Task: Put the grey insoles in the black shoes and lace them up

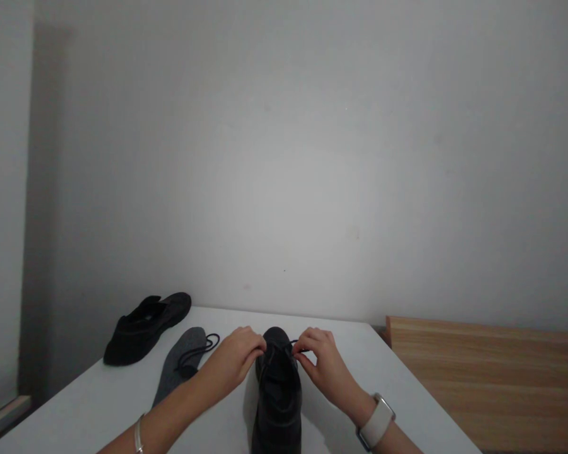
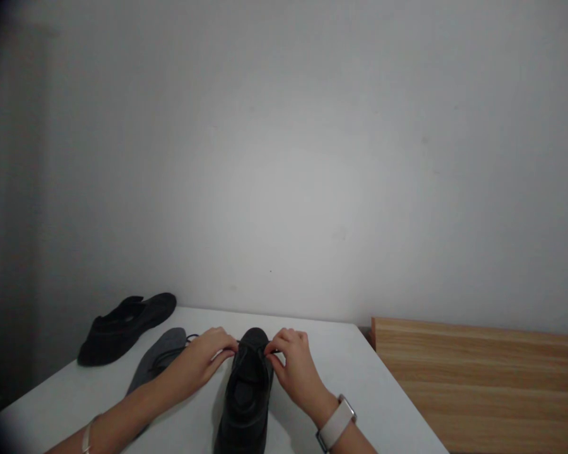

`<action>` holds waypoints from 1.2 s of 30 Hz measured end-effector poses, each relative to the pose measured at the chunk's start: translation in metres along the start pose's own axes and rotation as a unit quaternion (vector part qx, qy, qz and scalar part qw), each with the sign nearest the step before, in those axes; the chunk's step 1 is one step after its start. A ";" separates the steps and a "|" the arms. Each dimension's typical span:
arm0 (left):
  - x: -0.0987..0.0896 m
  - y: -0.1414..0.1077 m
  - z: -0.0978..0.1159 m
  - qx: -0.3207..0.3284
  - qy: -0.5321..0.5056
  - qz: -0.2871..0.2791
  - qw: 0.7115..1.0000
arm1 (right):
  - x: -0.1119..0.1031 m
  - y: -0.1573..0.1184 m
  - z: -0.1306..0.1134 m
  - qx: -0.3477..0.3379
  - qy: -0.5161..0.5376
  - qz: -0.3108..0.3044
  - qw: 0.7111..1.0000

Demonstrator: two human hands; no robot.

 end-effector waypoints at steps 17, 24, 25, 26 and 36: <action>0.007 0.000 0.011 -0.006 0.113 -0.019 0.993 | 0.009 0.003 -0.005 0.002 0.043 0.006 0.999; 0.013 0.006 0.013 -0.003 0.110 0.043 0.993 | 0.011 -0.001 -0.011 0.025 0.033 -0.022 0.999; 0.014 0.007 0.013 -0.011 0.108 0.039 0.993 | 0.010 -0.002 -0.013 0.030 0.030 -0.027 0.999; 0.015 0.008 0.013 -0.018 0.101 0.029 0.994 | 0.009 -0.003 -0.015 0.034 0.028 -0.031 0.999; 0.014 0.008 0.031 -0.073 0.012 -0.041 0.996 | 0.002 0.004 -0.038 0.043 -0.139 -0.111 0.983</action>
Point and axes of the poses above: each hand's wrist, its own y-axis towards the middle knuckle, its own x-axis out of the palm, z = x × y, the point moved 2 cm from there along y, towards the middle knuckle, and after that the axes turned 11 degrees about -z, right-handed, at the moved point
